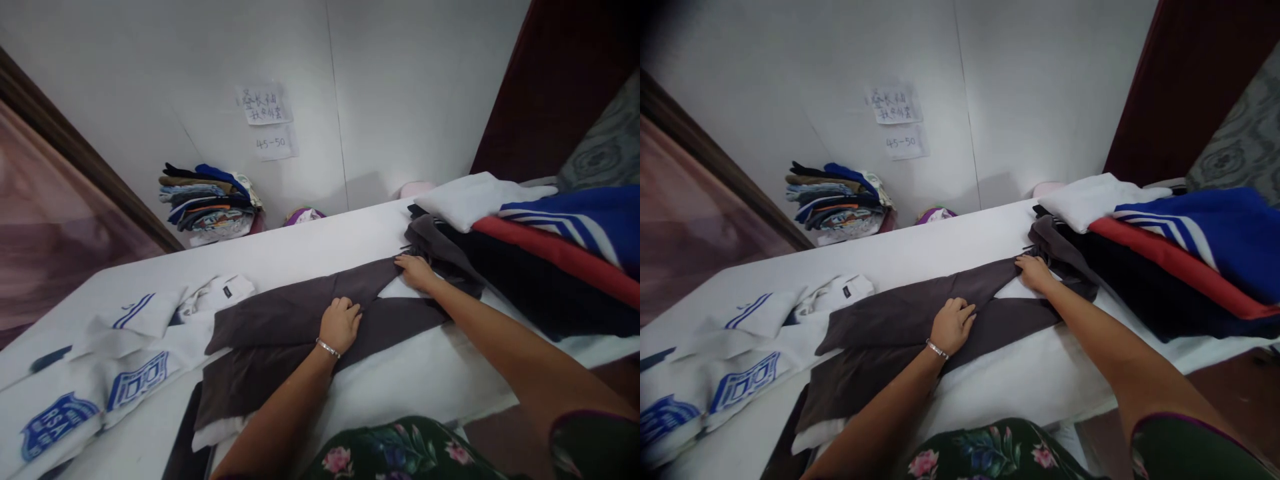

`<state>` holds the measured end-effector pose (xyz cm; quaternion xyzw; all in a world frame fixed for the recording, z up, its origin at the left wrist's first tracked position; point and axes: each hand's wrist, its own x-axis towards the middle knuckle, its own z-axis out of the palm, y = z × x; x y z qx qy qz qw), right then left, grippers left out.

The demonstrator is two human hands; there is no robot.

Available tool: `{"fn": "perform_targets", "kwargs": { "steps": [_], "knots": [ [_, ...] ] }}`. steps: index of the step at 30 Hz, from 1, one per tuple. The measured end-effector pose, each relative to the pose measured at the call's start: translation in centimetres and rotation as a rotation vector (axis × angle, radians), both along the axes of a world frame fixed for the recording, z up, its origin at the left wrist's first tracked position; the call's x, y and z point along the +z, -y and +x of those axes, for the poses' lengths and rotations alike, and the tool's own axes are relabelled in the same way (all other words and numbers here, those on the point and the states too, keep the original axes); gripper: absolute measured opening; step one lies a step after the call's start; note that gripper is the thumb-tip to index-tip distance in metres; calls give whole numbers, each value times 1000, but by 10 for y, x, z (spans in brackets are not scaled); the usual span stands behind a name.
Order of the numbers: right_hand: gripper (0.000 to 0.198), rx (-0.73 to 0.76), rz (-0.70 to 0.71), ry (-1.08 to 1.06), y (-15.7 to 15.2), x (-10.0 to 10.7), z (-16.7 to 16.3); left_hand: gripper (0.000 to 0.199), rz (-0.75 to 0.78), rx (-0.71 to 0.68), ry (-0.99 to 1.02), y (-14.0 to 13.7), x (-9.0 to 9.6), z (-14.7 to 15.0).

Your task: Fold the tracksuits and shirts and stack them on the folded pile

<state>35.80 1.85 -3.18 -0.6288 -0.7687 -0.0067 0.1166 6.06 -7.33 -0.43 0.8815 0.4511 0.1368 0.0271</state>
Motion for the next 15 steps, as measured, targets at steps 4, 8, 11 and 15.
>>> {"fn": "perform_targets", "kwargs": {
  "steps": [4, 8, 11, 15],
  "knots": [
    [39, 18, 115, -31, -10, 12, -13, 27, -3, 11, 21, 1, 0, 0],
    [50, 0, 57, -25, -13, 3, -25, 27, 2, -26, 23, 4, 0, -1],
    [56, -83, -61, 1, -12, -14, -25, 23, 1, -48, -3, 5, 0, -1],
    [57, -66, -9, 5, -13, -30, -16, 20, 2, -29, -34, 7, 0, 1]
  ]
}}
